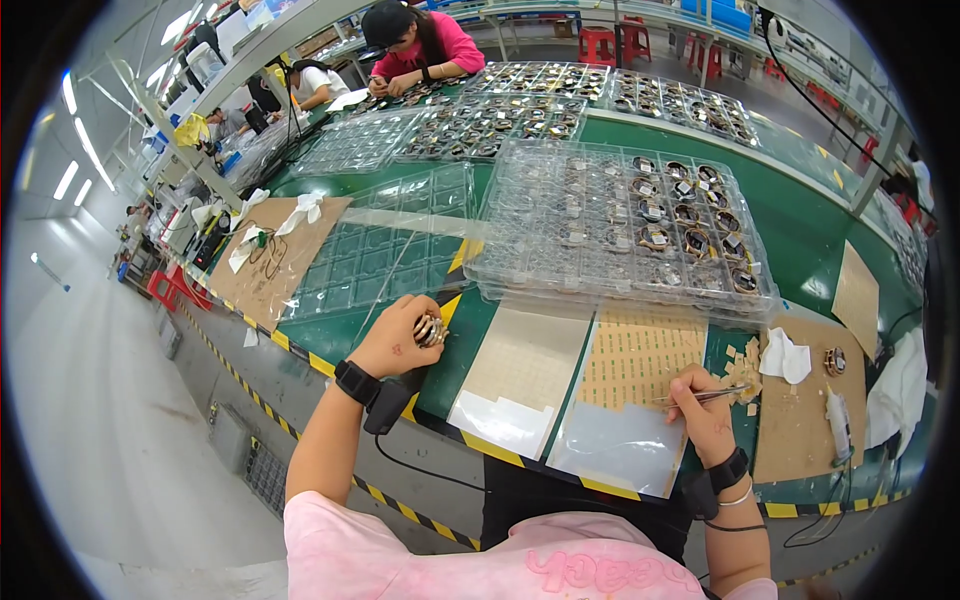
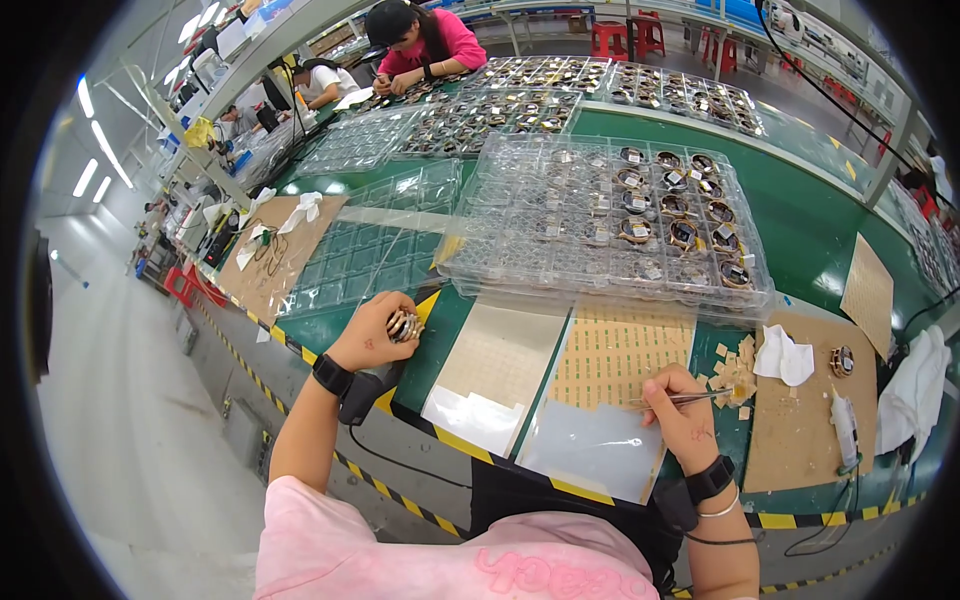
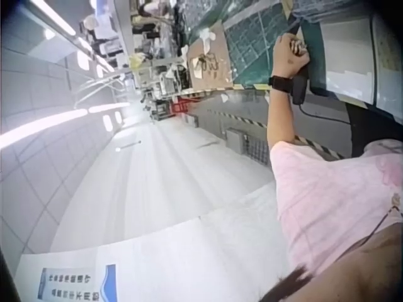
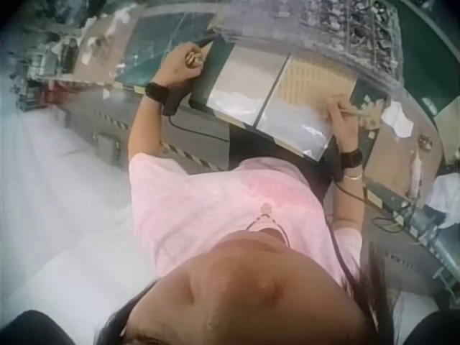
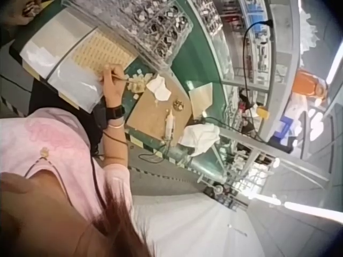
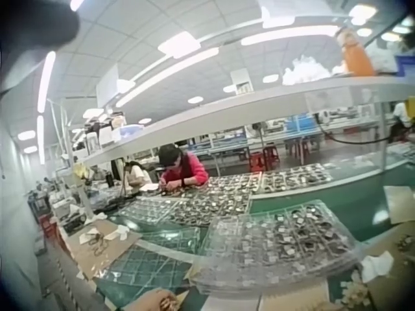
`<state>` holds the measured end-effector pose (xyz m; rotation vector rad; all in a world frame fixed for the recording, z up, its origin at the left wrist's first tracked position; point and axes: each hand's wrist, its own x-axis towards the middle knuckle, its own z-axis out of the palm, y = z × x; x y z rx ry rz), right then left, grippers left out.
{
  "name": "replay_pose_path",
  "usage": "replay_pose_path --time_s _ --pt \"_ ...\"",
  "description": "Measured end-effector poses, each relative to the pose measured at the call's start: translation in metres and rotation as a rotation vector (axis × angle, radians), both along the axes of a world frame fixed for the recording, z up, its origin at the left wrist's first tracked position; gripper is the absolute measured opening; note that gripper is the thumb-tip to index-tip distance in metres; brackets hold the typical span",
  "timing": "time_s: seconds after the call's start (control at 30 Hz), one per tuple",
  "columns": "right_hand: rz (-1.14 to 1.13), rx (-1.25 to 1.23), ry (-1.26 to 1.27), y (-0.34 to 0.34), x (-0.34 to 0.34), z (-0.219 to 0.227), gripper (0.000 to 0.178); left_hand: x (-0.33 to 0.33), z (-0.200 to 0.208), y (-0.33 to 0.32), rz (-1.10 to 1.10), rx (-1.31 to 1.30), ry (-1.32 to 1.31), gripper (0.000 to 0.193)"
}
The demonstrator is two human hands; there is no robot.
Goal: Assembling electronic components into smartwatch casings using tweezers and manual placement.
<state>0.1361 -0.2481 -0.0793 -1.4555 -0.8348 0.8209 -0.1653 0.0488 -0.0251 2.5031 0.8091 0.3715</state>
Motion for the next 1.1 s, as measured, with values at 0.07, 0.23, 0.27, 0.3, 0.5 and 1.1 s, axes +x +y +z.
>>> replay_pose_path --time_s 0.07,0.23,0.27,0.3,0.5,1.1 --pt "-0.006 -0.002 0.002 0.001 0.000 -0.001 0.021 -0.001 -0.003 0.009 0.002 0.034 -0.014 0.033" --pt "-0.001 -0.012 -0.003 0.003 0.000 0.000 0.021 0.009 0.002 0.042 0.003 0.139 -0.039 0.033" --pt "0.000 -0.012 -0.002 0.003 0.000 -0.001 0.021 0.013 0.006 0.049 0.003 0.159 -0.036 0.033" --pt "-0.001 -0.013 0.000 0.002 0.000 -0.001 0.021 0.017 0.008 0.056 0.001 0.158 -0.037 0.033" --pt "-0.007 0.004 -0.008 0.003 0.000 0.000 0.020 0.045 0.002 0.093 -0.093 0.228 0.062 0.035" --pt "0.019 -0.004 -0.037 0.005 0.002 0.002 0.020 0.048 0.001 0.097 -0.190 0.088 0.095 0.051"
